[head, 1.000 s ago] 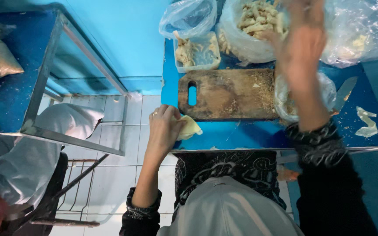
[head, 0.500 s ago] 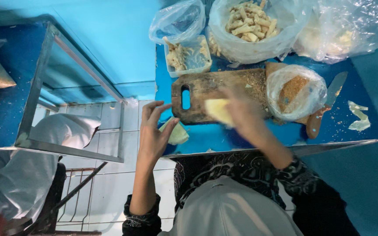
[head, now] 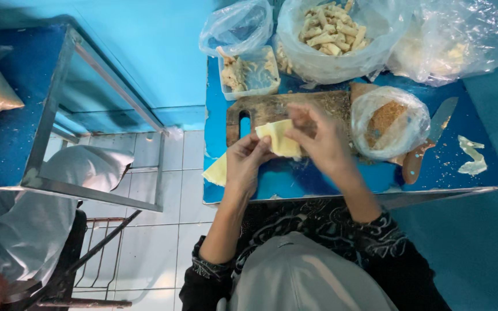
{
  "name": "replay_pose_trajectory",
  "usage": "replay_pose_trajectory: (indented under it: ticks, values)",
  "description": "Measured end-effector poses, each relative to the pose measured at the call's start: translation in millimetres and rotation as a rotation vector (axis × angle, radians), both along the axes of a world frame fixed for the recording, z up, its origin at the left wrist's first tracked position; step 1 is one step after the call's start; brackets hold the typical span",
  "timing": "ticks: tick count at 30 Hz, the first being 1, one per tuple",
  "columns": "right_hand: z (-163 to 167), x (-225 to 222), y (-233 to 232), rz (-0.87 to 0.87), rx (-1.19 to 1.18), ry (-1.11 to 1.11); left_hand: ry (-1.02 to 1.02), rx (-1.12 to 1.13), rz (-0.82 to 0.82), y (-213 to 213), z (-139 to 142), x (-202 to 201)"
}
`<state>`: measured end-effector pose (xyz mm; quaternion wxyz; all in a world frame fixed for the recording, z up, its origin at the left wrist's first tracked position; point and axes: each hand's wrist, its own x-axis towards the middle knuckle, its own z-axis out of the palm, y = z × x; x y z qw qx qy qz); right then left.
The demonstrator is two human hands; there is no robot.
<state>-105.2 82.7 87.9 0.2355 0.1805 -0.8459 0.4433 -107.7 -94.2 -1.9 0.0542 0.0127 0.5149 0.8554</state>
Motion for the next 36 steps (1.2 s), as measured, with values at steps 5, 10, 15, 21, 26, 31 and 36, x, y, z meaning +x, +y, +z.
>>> replay_pose_trajectory:
  ticks: [5, 10, 15, 21, 26, 31, 36]
  values:
    - [-38, 17, -10, -0.01, -0.044, -0.075, 0.074, -0.065, 0.091, 3, -17, 2]
    - [-75, -7, 4, 0.08, -0.631, -0.67, 0.015, -0.027, 0.053, 7, -17, 5]
    - [-87, -4, 15, 0.156, -0.566, -0.62, 0.081, -0.055, 0.054, 14, -16, 6]
    - [-83, 8, 10, 0.104, -0.399, -0.454, 0.179, -0.178, 0.113, 18, -21, 7]
    - [-83, -10, 25, 0.2, -0.842, -0.669, 0.07, 0.016, 0.113, 6, -15, 9]
    - [-72, -23, 45, 0.103, -0.991, -0.685, -0.06, 0.097, 0.255, -31, -1, 14]
    - [-61, -23, 3, -0.288, 0.339, -0.056, -0.045, 0.093, 0.289, -42, 4, 25]
